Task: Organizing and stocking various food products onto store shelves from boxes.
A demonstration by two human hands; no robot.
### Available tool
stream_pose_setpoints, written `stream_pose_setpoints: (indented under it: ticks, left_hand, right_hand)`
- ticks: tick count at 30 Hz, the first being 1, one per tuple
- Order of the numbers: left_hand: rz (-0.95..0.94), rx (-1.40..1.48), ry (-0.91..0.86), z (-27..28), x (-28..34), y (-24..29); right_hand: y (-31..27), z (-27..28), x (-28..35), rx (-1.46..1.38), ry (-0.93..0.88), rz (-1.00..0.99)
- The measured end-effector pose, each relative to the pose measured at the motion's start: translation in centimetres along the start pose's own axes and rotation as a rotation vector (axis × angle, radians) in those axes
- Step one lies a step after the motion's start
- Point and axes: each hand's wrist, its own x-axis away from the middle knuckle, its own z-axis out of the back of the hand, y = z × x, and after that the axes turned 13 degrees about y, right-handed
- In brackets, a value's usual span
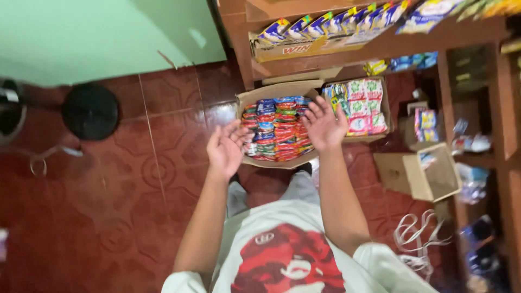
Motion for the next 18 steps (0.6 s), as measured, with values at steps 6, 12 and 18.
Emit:
stream_pose_setpoints:
  ticks: [6, 12, 18]
  left_hand:
    - [0.181, -0.247, -0.014, 3.3, -2.4, 3.8]
    - [0.295, -0.472, 0.07, 4.8, -5.4, 2.6]
    - [0.263, -0.553, 0.178, 7.9, -9.4, -1.6]
  right_hand:
    - [7.7, 3.1, 5.8, -0.146, 0.089, 0.082]
    - [11.9, 6.0, 7.8, -0.136, 0.265, 0.008]
    - [15.6, 7.5, 3.7, -0.211, 0.383, -0.033]
